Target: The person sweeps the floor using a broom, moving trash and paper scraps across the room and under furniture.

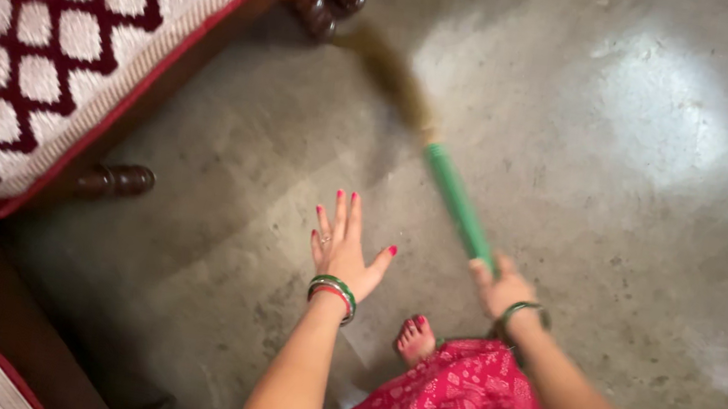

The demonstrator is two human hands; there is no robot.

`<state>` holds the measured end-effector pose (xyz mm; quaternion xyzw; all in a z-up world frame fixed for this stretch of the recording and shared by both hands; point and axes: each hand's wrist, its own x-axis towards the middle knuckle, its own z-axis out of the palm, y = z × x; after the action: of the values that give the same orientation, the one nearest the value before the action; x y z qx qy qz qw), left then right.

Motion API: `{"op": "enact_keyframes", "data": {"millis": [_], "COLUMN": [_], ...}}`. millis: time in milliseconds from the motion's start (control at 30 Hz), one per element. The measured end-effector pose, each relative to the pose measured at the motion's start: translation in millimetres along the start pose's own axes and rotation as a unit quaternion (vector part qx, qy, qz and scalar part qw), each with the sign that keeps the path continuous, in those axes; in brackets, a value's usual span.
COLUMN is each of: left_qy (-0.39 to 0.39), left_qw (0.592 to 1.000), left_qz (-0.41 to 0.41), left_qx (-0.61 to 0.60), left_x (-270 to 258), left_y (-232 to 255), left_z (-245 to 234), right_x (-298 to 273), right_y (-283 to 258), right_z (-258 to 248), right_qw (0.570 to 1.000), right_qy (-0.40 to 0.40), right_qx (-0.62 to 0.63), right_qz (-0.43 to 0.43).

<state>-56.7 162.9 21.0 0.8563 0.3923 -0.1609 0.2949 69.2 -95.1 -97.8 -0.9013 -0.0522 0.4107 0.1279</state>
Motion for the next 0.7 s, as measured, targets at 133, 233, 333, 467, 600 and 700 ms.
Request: {"op": "enact_keyframes", "data": {"millis": [133,233,333,467,600,700], "left_qy": [0.004,-0.002,-0.003,-0.044,-0.082,-0.12], "left_qw": [0.999,0.998,0.996,0.994,0.993,0.991], "left_qz": [0.048,0.064,0.082,0.095,0.08,0.059], "left_qx": [-0.004,-0.011,-0.023,-0.018,-0.003,0.004], "left_x": [16,32,44,68,102,119], "left_y": [36,72,114,163,211,247], "left_z": [-20,-32,-28,-5,37,69], "right_x": [13,-16,-32,-39,-25,6], "right_y": [5,4,29,61,83,110], "right_z": [-97,-149,-159,-159,-168,-183], "right_qw": [0.99,0.976,0.992,0.983,0.959,0.955], "right_qy": [0.06,0.069,0.1,-0.107,-0.212,-0.229], "right_qx": [0.087,0.156,0.05,-0.13,-0.174,-0.109], "right_qz": [0.09,0.132,0.051,0.079,0.067,0.153]}}
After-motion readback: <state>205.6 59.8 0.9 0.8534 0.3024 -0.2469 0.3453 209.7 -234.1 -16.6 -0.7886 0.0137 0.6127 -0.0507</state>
